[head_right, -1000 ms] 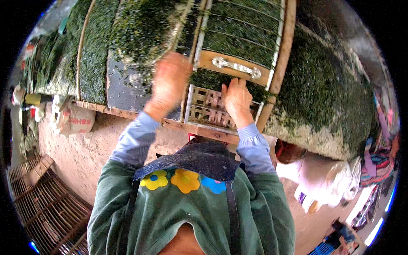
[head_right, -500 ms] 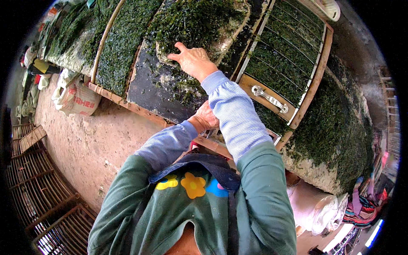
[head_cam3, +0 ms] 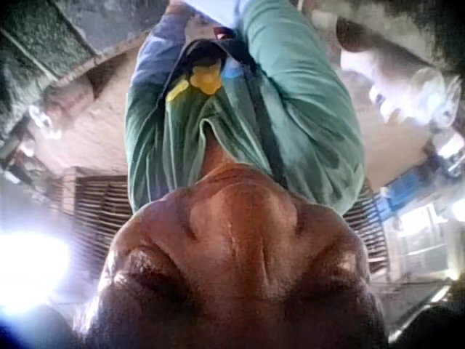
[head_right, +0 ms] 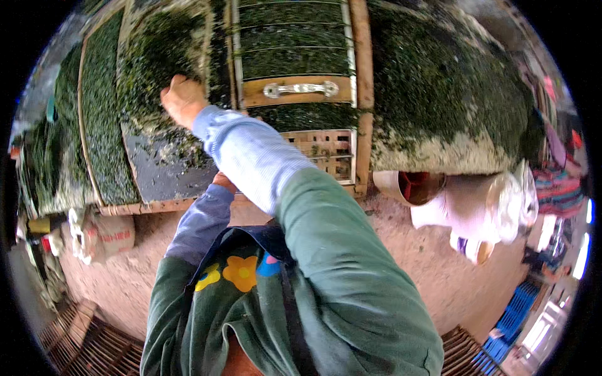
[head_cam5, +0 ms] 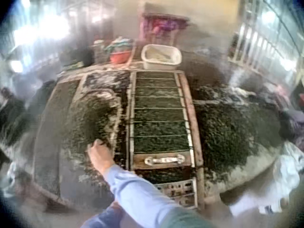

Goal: The person repeatedly scoops dried green herbs from a large pile and places them into a rectangular wooden sieve. They shake the sieve to separate the herbs, then spread them evenly across the mesh. The process is repeated multiple times throughout the clip.

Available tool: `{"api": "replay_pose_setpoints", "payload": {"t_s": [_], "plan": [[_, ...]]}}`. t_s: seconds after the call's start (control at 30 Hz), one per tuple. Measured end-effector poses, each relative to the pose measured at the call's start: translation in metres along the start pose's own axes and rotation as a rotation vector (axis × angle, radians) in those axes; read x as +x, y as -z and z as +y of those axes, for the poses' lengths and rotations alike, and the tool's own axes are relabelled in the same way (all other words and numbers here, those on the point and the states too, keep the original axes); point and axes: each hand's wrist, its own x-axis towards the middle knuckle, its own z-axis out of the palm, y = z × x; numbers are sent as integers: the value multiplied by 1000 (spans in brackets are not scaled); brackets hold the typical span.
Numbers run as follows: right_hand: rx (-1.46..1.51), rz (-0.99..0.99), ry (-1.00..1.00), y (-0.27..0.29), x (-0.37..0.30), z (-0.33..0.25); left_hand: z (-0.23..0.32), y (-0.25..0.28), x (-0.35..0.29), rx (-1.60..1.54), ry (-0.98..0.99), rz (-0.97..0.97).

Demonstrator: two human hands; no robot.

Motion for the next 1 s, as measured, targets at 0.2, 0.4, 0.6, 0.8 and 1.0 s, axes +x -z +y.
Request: {"api": "replay_pose_setpoints", "payload": {"t_s": [0.2, 0.4, 0.6, 0.8, 1.0], "plan": [[210, 207, 119, 8, -54, 28, 20, -67, -12, 2429, -693, -170], [782, 195, -323, 49, -159, 117, 11, -90, -18, 2677, -698, 22], [609, 182, -416, 77, -237, 219, 7, -94, -21, 2722, -678, 32], [-377, 137, 65, 88, -258, 192, 4, -96, -20, 2756, -634, 67], [-400, 149, 77, 71, -292, 229, 0, -110, -22, 2844, -521, 140]]}}
